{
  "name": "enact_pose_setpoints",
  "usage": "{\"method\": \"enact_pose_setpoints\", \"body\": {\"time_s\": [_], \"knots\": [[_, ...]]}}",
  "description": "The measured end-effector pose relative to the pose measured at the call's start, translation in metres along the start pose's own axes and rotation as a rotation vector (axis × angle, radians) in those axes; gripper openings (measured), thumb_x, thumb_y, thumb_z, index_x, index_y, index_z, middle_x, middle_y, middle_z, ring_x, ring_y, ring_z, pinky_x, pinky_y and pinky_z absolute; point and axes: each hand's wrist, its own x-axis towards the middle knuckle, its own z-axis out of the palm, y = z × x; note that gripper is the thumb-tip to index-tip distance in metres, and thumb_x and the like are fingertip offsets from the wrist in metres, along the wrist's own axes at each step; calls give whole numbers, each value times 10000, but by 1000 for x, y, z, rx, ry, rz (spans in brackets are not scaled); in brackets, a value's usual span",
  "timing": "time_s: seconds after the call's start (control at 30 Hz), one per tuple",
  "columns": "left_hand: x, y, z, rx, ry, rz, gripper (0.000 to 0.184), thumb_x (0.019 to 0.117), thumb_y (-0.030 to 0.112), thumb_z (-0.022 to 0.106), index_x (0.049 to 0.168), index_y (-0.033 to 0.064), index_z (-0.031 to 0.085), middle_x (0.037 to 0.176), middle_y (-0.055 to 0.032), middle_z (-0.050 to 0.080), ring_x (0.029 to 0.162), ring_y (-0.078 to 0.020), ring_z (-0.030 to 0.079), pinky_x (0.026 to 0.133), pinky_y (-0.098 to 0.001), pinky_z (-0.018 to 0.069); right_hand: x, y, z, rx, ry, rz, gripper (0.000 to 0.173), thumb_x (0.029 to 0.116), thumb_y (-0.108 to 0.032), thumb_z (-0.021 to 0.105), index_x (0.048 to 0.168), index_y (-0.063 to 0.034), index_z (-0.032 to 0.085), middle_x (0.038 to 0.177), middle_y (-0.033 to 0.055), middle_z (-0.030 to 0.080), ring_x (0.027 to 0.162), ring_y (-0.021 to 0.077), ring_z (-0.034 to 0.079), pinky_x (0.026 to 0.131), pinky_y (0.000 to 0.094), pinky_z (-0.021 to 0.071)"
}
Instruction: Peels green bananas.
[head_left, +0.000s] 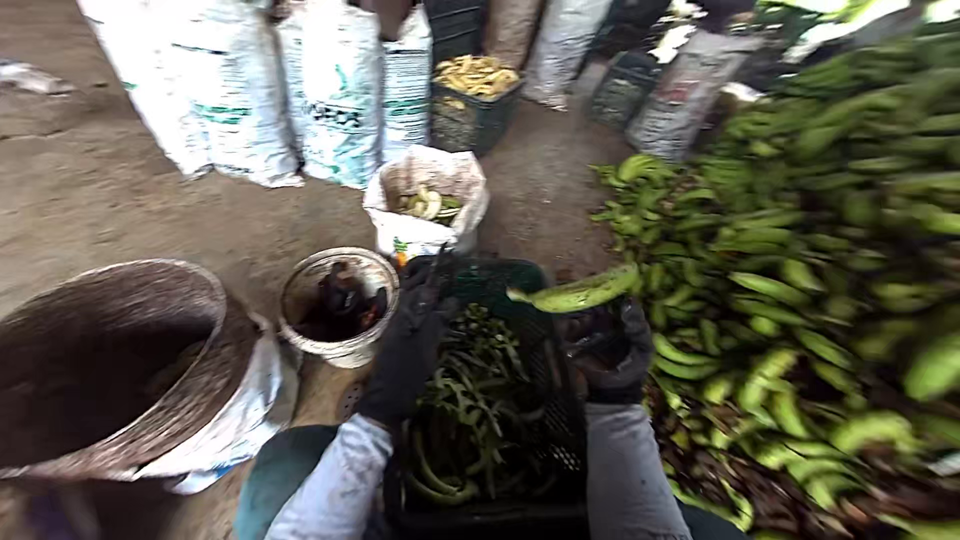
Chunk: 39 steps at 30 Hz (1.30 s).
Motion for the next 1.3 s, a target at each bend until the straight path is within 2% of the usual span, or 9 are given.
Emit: {"method": "enact_pose_setpoints", "body": {"time_s": [0.1, 0.23, 0.43, 0.57, 0.67, 0.8, 0.97, 1.1, 1.3], "knots": [[-4, -7, 4, 96, -49, 5, 481, 1078, 424, 423, 1386, 78, 550, 1078, -61, 679, 896, -117, 660, 795, -331, 578, 1, -6, 23, 15, 114, 25, 471, 958, -553, 599, 1236, -175, 640, 1060, 67, 714, 946, 215, 702, 848, 448, 601], [-28, -14, 21, 110, -157, 106, 535, 1080, 435, 401, 1391, 27, 556, 1087, -60, 682, 878, -84, 643, 776, -293, 565, -1, 2, 51, -243, 472, 134, 377, 1099, -397, 347, 1323, -139, 506, 1037, 91, 673, 849, 207, 694, 695, 380, 618], [-69, 3, 70, -224, -340, -32, 522, 1075, 366, 401, 1411, -27, 475, 859, -1, 635, 715, -95, 629, 662, -270, 568, -17, -15, 74, -621, 489, -17, 487, 1017, -275, 587, 1428, -84, 408, 1022, 78, 662, 819, 152, 685, 686, 320, 607], [-75, 46, 94, -529, -338, 50, 429, 1077, 370, 465, 1281, 0, 540, 762, 39, 639, 633, -82, 627, 625, -259, 581, -26, -27, 77, -627, 478, -59, 434, 1005, -196, 569, 1402, -80, 438, 973, 74, 675, 767, 154, 696, 656, 322, 617], [-75, 24, 107, -321, -363, -199, 412, 1103, 305, 379, 1344, 3, 523, 767, -10, 591, 593, -102, 572, 555, -261, 528, -31, -37, 74, -549, 452, -10, 425, 1031, -269, 538, 1413, -110, 440, 987, 80, 665, 775, 154, 674, 654, 308, 593], [-80, -34, 99, -29, -551, -462, 511, 1112, 455, 296, 1441, 107, 474, 872, -37, 574, 653, -131, 559, 588, -308, 518, -26, -61, 63, -397, 323, 87, 399, 1089, -305, 374, 1427, -107, 449, 1021, 113, 674, 829, 188, 694, 704, 333, 612], [-59, 10, 94, 194, -576, -129, 528, 1036, 540, 459, 1405, 172, 542, 1012, -13, 646, 794, -109, 614, 701, -331, 541, -27, -61, 28, -452, 357, 209, 479, 1089, -475, 276, 1306, -133, 533, 834, 53, 662, 678, 139, 656, 599, 299, 584], [-41, 42, 86, 643, -676, 213, 691, 982, 698, 426, 1451, 212, 571, 1303, -80, 655, 1152, -217, 645, 987, -487, 522, -28, -52, 30, -419, 431, 273, 511, 1098, -476, 267, 1290, -117, 576, 858, 59, 655, 697, 142, 639, 630, 314, 575], [-32, 31, 92, 794, -639, 319, 700, 988, 679, 413, 1467, 192, 568, 1295, -149, 652, 1180, -318, 635, 1007, -543, 503, -35, -39, 33, -378, 357, 276, 510, 1096, -473, 252, 1244, -121, 590, 901, 46, 657, 789, 123, 647, 724, 311, 578]]}}
